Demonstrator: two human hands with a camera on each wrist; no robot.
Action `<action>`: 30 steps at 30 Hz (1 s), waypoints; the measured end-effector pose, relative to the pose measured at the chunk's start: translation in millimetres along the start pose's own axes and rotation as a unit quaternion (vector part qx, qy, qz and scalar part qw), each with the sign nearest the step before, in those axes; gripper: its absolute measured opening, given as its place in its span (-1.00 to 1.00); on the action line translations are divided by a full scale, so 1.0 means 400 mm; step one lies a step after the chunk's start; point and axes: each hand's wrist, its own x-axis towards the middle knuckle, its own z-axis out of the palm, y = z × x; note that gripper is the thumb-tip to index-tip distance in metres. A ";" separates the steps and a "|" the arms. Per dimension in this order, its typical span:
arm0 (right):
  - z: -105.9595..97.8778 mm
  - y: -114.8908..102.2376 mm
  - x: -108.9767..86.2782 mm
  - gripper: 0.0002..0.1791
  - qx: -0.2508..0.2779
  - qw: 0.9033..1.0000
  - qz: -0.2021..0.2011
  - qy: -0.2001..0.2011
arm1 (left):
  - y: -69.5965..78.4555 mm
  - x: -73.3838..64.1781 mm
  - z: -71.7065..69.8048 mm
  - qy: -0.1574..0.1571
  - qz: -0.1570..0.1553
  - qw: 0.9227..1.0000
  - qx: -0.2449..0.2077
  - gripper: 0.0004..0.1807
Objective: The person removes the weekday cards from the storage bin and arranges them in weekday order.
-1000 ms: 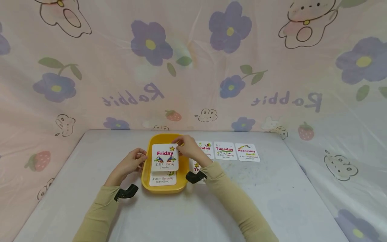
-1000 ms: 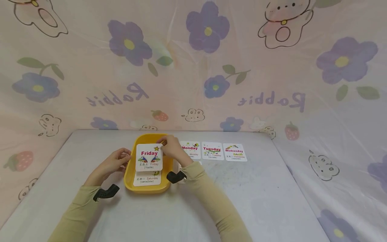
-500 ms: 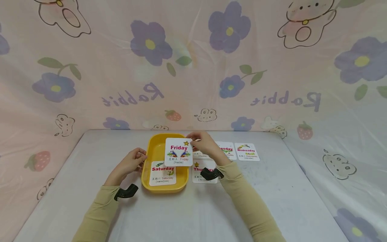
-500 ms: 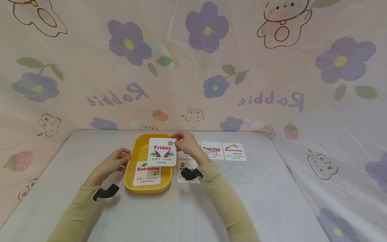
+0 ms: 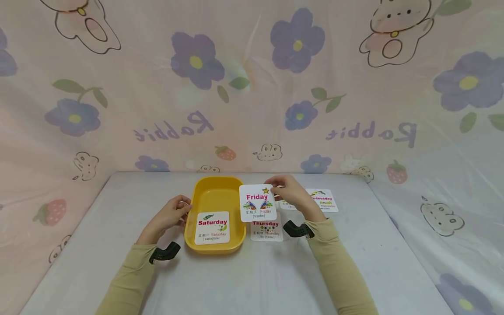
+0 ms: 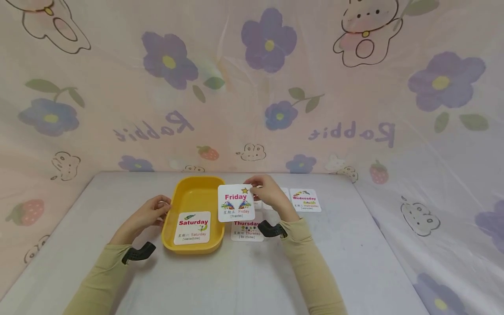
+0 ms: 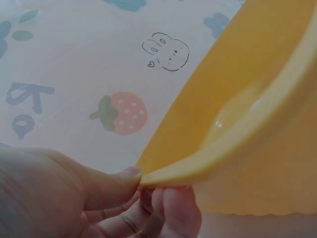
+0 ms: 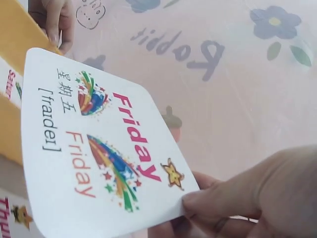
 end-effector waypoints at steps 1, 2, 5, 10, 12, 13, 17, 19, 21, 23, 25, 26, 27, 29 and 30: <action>-0.006 0.009 -0.005 -0.71 -0.001 1.000 0.004 0.002 | -0.001 0.000 0.001 0.000 0.000 1.000 0.000 -0.76; -0.013 0.018 -0.008 -0.71 -0.002 1.000 0.009 0.005 | -0.001 0.000 0.001 0.001 -0.001 1.000 0.000 -0.75; -0.032 0.049 -0.019 -0.71 -0.009 1.000 0.021 0.015 | -0.002 0.002 0.001 0.002 -0.005 1.000 0.000 -0.75; -0.067 0.104 -0.039 -0.70 -0.016 0.999 0.045 0.026 | 0.000 0.004 -0.001 0.002 -0.010 1.000 0.003 -0.74; -0.080 0.127 -0.046 -0.69 -0.016 0.998 0.054 0.030 | 0.000 0.005 0.000 0.003 -0.010 1.000 0.005 -0.74; -0.086 0.137 -0.050 -0.69 -0.017 0.997 0.061 0.034 | 0.000 0.004 0.000 0.003 -0.009 1.000 0.006 -0.74; -0.108 0.178 -0.064 -0.68 -0.014 0.996 0.082 0.032 | 0.001 0.003 0.002 0.000 -0.007 1.000 0.009 -0.75; -0.116 0.194 -0.071 -0.67 -0.012 0.995 0.094 0.033 | 0.001 0.002 0.002 -0.002 -0.004 1.000 0.011 -0.76; -0.123 0.210 -0.078 -0.66 -0.013 0.994 0.103 0.034 | 0.000 0.004 0.001 -0.004 0.000 1.000 0.013 -0.76; -0.129 0.223 -0.085 -0.66 -0.019 0.993 0.108 0.032 | -0.001 0.005 0.000 -0.004 0.003 1.000 0.013 -0.76; -0.133 0.236 -0.092 -0.66 -0.022 0.993 0.111 0.031 | -0.003 0.006 -0.001 -0.003 0.008 1.000 0.014 -0.76; -0.135 0.243 -0.094 -0.66 -0.023 0.993 0.113 0.032 | -0.004 0.007 -0.002 -0.002 0.009 1.000 0.013 -0.76; -0.137 0.250 -0.097 -0.66 -0.023 0.993 0.113 0.029 | -0.005 0.007 -0.002 -0.002 0.010 1.000 0.011 -0.76; -0.141 0.264 -0.103 -0.67 -0.026 0.993 0.110 0.024 | -0.005 0.006 -0.002 -0.004 0.012 1.000 0.010 -0.77; -0.143 0.271 -0.105 -0.67 -0.025 0.993 0.112 0.025 | -0.006 0.006 -0.001 -0.005 0.014 1.000 0.009 -0.77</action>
